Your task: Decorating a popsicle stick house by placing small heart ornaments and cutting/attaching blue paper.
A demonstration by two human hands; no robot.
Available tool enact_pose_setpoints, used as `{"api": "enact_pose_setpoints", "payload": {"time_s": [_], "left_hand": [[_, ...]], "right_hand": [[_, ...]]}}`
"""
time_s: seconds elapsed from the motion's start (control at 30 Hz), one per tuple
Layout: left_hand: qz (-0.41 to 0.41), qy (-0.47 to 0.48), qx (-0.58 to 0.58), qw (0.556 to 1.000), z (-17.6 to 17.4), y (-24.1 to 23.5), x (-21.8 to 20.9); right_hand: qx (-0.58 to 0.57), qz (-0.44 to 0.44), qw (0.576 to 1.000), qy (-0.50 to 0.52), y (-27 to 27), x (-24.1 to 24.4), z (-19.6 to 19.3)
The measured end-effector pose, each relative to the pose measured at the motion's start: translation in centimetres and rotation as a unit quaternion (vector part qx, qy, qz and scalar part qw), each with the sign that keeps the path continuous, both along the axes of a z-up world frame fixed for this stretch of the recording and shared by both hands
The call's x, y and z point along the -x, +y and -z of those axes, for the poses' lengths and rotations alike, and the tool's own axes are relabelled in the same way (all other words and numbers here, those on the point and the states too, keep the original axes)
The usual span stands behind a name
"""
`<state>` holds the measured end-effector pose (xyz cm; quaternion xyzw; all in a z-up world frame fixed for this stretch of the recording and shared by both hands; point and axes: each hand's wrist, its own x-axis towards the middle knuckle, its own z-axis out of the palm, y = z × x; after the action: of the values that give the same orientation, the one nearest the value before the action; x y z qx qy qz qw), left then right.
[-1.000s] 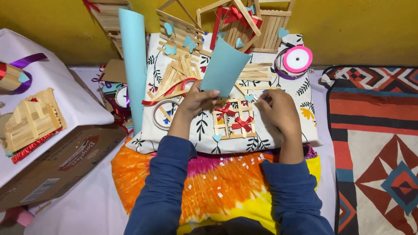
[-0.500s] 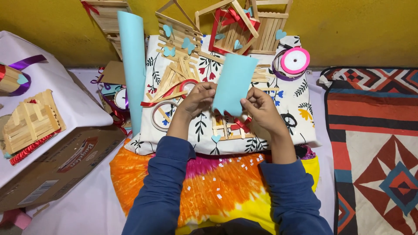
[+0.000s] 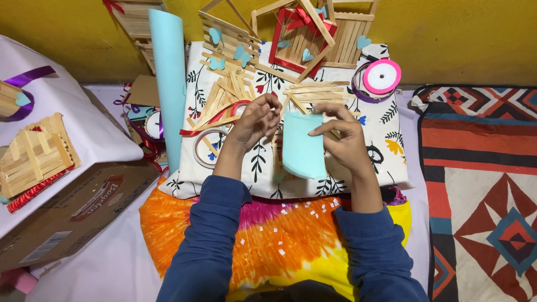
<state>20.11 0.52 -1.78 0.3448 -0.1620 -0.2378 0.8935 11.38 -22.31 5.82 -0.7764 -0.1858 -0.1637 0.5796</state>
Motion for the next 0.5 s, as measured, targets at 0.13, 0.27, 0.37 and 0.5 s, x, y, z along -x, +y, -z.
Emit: {"api": "enact_pose_setpoints", "payload": {"time_s": [0.13, 0.27, 0.37, 0.5], "left_hand": [[0.066, 0.023, -0.03, 0.997, -0.4, 0.3, 0.9], [0.037, -0.003, -0.082, 0.996, -0.9, 0.1, 1.4], [0.017, 0.004, -0.09, 0.996, -1.0, 0.4, 1.3], [0.038, 0.002, -0.116, 0.993, -3.8, 0.6, 2.7]], "right_hand": [[0.047, 0.027, 0.998, -0.021, 0.8, 0.5, -0.9], [0.036, 0.038, 0.998, 0.021, 0.1, -0.1, 0.9], [-0.07, -0.006, 0.993, 0.096, -0.5, -0.7, 1.9], [-0.114, -0.036, 0.973, 0.196, -2.3, -1.7, 6.3]]}}
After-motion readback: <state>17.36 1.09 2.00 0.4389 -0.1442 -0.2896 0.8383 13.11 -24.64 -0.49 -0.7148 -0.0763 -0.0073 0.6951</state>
